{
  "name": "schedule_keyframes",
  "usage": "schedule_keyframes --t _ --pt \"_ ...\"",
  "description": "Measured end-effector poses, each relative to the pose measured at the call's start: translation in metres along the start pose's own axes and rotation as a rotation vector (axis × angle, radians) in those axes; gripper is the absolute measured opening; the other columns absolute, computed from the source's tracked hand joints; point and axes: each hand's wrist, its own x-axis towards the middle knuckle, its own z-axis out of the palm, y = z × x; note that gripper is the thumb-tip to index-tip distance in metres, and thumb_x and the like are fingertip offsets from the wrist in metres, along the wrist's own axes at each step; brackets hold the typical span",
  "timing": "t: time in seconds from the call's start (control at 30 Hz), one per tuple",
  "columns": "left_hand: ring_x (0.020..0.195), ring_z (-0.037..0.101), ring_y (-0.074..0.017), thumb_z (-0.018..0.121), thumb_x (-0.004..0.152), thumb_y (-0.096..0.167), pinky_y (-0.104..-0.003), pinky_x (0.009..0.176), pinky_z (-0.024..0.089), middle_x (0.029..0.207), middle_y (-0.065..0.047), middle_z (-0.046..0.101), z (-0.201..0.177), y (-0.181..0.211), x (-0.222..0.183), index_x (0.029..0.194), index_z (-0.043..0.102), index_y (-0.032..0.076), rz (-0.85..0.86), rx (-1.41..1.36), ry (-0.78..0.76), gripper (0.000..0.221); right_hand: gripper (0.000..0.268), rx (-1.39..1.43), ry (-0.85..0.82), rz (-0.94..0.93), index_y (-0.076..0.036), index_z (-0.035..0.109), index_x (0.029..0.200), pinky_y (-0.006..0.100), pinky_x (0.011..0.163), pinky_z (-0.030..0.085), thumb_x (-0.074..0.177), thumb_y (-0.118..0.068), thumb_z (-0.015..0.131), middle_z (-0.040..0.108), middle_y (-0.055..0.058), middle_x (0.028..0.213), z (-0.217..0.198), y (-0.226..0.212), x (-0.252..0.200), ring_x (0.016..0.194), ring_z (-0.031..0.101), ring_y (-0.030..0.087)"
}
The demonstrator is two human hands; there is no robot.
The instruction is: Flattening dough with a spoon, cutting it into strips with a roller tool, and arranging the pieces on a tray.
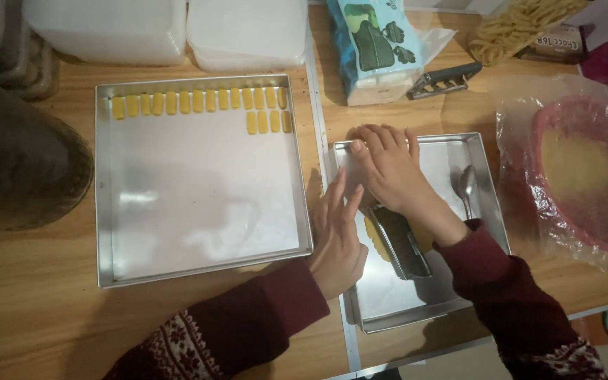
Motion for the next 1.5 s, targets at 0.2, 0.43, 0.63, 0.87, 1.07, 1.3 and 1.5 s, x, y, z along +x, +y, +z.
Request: schedule_keyframes --t 0.2,0.43,0.63,0.87,1.07,1.3,1.5 --pt "0.145 0.014 -0.0639 0.048 0.065 -0.011 -0.084 0.104 0.018 0.159 -0.039 0.004 0.002 -0.002 0.000 0.156 0.007 0.006 0.033 0.005 0.039 0.101 0.073 -0.081 0.084 -0.021 -0.004 0.047 0.148 0.064 0.118 0.012 0.113 -0.056 0.010 0.049 0.025 0.143 0.002 -0.002 -0.004 0.142 0.037 0.046" --pt "0.145 0.012 -0.0651 0.048 0.066 -0.011 -0.084 0.104 0.017 0.160 -0.039 0.001 0.002 -0.003 0.000 0.156 0.005 0.009 0.045 0.006 0.023 0.102 0.072 -0.070 0.113 0.007 -0.003 0.046 0.148 0.063 0.119 0.008 0.113 -0.055 0.010 0.048 0.027 0.144 0.006 -0.012 -0.013 0.144 0.033 0.048" --pt "0.144 0.013 -0.0662 0.048 0.066 -0.010 -0.085 0.105 0.018 0.158 -0.041 0.002 -0.001 0.001 0.002 0.153 0.007 0.009 0.031 -0.022 0.024 0.098 0.069 -0.061 0.163 -0.011 -0.004 0.046 0.147 0.064 0.120 0.008 0.114 -0.053 0.011 0.050 0.026 0.142 0.009 -0.012 -0.014 0.142 0.035 0.047" --pt "0.146 0.012 -0.0618 0.050 0.065 -0.010 -0.081 0.104 0.021 0.160 -0.039 0.004 0.000 -0.001 0.000 0.153 0.010 0.007 0.013 0.036 0.009 0.098 0.066 -0.034 0.179 -0.008 -0.007 0.048 0.145 0.066 0.118 -0.001 0.114 -0.053 0.010 0.053 0.023 0.136 0.014 -0.009 -0.013 0.143 0.034 0.043" --pt "0.147 0.012 -0.0605 0.050 0.065 -0.010 -0.081 0.104 0.020 0.160 -0.039 0.006 0.003 -0.003 -0.001 0.153 0.011 0.007 0.002 0.049 0.010 0.097 0.072 -0.036 0.199 -0.008 -0.006 0.048 0.146 0.068 0.116 -0.003 0.114 -0.056 0.008 0.054 0.024 0.136 0.019 -0.004 -0.010 0.144 0.035 0.043" --pt "0.146 0.010 -0.0633 0.048 0.064 -0.012 -0.082 0.107 0.015 0.158 -0.042 0.006 0.000 0.000 0.001 0.151 0.013 0.004 -0.007 0.009 -0.009 0.095 0.072 0.056 0.151 -0.002 -0.004 0.046 0.146 0.070 0.114 -0.006 0.113 -0.054 0.007 0.053 0.026 0.133 0.011 -0.010 -0.009 0.143 0.034 0.044" --pt "0.147 0.010 -0.0619 0.049 0.066 -0.010 -0.081 0.108 0.015 0.159 -0.041 0.005 -0.002 0.000 0.002 0.151 0.015 0.004 -0.018 0.027 -0.028 0.093 0.073 0.121 0.096 0.001 -0.004 0.043 0.150 0.070 0.112 -0.008 0.112 -0.054 0.005 0.050 0.024 0.136 0.007 -0.015 -0.008 0.146 0.027 0.044"
